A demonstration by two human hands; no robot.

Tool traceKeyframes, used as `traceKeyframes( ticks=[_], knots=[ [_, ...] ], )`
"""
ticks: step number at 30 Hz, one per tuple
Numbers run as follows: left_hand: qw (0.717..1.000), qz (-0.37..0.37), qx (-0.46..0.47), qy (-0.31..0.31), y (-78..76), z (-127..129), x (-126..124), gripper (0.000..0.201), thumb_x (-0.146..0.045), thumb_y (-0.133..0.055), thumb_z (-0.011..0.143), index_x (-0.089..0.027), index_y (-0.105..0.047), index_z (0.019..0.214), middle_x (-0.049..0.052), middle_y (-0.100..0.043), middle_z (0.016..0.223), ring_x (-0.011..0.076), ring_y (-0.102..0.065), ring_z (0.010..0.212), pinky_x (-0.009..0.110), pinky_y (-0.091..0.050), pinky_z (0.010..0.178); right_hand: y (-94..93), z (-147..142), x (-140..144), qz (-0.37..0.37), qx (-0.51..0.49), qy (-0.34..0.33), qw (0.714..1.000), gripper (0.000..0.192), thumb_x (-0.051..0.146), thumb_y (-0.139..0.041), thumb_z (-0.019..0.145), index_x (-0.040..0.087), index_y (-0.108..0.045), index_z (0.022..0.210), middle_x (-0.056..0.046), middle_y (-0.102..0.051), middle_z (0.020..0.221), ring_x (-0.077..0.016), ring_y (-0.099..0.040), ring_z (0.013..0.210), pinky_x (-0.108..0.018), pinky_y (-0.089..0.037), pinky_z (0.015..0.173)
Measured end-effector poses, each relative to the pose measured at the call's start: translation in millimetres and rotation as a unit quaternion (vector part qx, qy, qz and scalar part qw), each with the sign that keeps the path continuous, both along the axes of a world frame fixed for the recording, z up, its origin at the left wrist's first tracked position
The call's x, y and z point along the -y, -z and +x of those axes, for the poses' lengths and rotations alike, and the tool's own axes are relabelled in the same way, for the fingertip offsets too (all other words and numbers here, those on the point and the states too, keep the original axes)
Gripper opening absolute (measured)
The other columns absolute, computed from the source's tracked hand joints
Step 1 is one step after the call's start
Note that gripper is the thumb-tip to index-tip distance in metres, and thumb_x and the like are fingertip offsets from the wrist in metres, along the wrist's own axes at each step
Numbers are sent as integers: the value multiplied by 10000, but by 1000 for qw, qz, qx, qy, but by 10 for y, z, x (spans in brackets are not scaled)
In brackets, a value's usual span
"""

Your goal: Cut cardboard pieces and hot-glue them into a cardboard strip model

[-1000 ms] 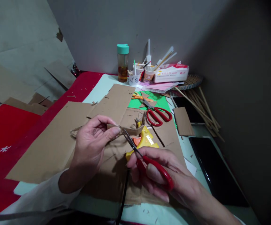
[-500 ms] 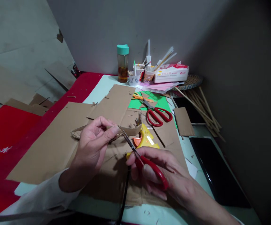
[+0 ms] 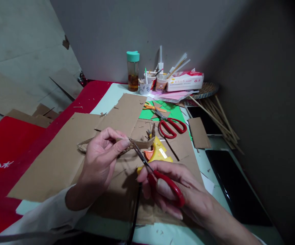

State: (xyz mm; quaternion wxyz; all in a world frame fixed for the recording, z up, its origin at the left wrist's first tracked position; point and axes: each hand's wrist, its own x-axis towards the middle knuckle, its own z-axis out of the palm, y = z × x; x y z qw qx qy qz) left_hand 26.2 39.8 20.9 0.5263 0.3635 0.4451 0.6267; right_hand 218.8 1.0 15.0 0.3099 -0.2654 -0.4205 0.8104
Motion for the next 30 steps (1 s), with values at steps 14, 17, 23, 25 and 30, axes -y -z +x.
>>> traceKeyframes(
  ticks=[14, 17, 23, 25, 30],
  knots=[
    [1000, -21, -5, 6, -20, -9, -7, 235, -221, -901, 633, -173, -671, 642, -8, -650, 718, 114, -545, 723, 216, -434, 689, 25, -7, -30, 0, -13, -11, 1000, 384, 500, -630, 988, 146, -685, 1126, -21, -643, 815, 2, -350, 430, -158, -219, 405],
    [1000, -15, -13, 7, -20, -9, -3, 223, -218, -896, 639, -175, -678, 634, -5, -657, 704, 120, -550, 712, 231, -440, 686, 13, -18, -19, -4, -10, -10, 1000, 389, 506, -655, 971, 142, -690, 1104, -20, -650, 812, 0, -352, 427, -164, -218, 400],
    [999, 16, -37, -11, 26, -17, -5, 169, -165, -869, 661, -197, -703, 646, -3, -688, 709, 139, -594, 717, 264, -472, 703, 7, -65, 14, -17, 19, 36, 999, 332, 476, -660, 973, 153, -698, 1037, -11, -623, 815, -4, -353, 444, -151, -213, 383],
    [998, 32, -50, -18, 54, -19, 0, 150, -150, -850, 685, -207, -714, 658, -4, -696, 714, 144, -605, 715, 268, -481, 697, -1, -82, 15, -14, 14, 37, 999, 335, 483, -685, 951, 152, -692, 1000, -11, -617, 821, -13, -362, 462, -150, -223, 383],
    [994, 66, -81, -32, 108, -27, 22, 141, -122, -817, 735, -221, -722, 704, -17, -713, 747, 136, -627, 735, 248, -495, 709, -16, -100, 34, -18, 35, 44, 998, 332, 484, -701, 944, 164, -677, 1030, 4, -588, 811, -28, -370, 526, -141, -250, 434]
  ],
)
